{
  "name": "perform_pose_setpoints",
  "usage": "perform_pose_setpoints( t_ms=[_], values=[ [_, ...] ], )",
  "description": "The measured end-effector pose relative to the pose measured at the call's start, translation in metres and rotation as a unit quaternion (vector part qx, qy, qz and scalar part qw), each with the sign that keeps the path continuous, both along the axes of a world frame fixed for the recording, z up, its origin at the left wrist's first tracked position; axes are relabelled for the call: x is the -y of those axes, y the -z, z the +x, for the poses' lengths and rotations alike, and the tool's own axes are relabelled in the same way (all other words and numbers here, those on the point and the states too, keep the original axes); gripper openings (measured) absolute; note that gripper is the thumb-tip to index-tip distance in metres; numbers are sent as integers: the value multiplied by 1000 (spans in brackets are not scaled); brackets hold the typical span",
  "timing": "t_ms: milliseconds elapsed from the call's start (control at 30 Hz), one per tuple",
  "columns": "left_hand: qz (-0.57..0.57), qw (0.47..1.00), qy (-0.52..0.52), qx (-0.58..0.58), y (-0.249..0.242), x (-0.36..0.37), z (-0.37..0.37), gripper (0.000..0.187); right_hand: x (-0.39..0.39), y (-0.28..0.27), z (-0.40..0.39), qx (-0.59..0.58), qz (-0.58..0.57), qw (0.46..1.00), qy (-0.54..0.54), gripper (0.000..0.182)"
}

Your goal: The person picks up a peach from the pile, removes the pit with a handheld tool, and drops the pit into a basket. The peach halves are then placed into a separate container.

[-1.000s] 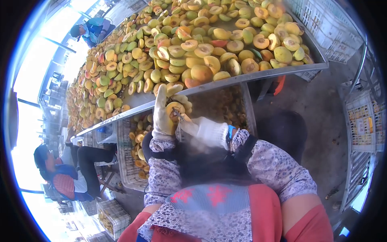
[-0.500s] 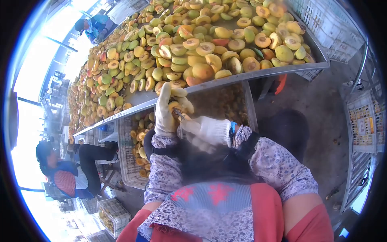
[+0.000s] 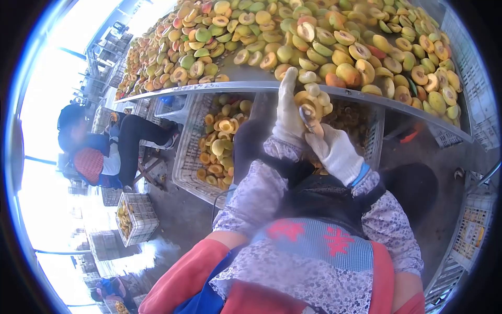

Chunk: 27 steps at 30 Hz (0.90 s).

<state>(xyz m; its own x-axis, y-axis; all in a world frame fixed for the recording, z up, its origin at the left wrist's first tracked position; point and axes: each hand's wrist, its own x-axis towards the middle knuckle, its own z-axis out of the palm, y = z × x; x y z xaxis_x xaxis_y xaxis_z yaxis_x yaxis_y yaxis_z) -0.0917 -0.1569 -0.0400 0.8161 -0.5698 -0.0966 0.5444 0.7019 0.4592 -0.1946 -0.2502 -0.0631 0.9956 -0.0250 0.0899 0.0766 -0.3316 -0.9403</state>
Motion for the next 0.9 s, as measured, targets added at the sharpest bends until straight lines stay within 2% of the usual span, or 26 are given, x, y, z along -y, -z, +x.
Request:
perform_pose_setpoints(
  t_ms=[200,267,300,333,400,500,533,600,633,667,700,733,767,800,833,867,900],
  values=[
    [-7,999,-40,24,-3,-9,-6,34,-2,0,-5,75,-34,996,21,24],
    [-12,999,-30,-41,2,-12,-7,36,-1,2,-6,23,-48,998,26,25],
    [-15,999,-26,-29,4,-13,-8,36,-2,11,-4,95,-48,994,8,27],
    [13,1000,-12,-10,-2,-15,-7,42,-6,6,-8,-74,101,992,-17,33],
    [227,958,-18,173,-13,-18,-6,50,-13,-13,-15,-277,266,922,-40,41],
    [189,973,-60,118,-19,-18,-14,53,-10,-36,-19,-359,437,819,-101,50],
    [54,997,28,50,-8,-21,-2,47,-7,-35,-19,-355,440,819,-96,50],
    [33,999,-5,-5,-6,-16,-8,39,-3,-30,-17,-360,422,824,-114,50],
    [33,999,-4,-5,0,-15,-6,39,-2,-29,-16,-344,377,854,-102,47],
    [-18,1000,15,-13,10,-15,-1,36,-3,-25,-16,-344,378,853,-102,47],
    [-69,997,35,-19,15,-14,3,33,-5,-18,-14,-260,282,920,-81,46],
    [-68,997,36,-19,13,-12,4,33,-6,-7,-13,-172,181,967,-58,44],
    [-35,999,-12,-36,11,-12,3,30,-7,10,-11,-78,140,986,-44,41],
    [-1,997,-61,-52,9,-13,4,28,-3,12,-13,-78,142,986,-44,41],
    [-63,994,-65,-56,16,-20,17,26,1,15,-15,-47,54,997,-41,38],
    [-198,976,-45,-76,23,-31,31,28,4,17,-17,-15,-36,999,-38,36],
    [-112,986,-108,-65,12,-42,37,30,8,8,-18,-136,-126,981,-52,34]
  ],
)
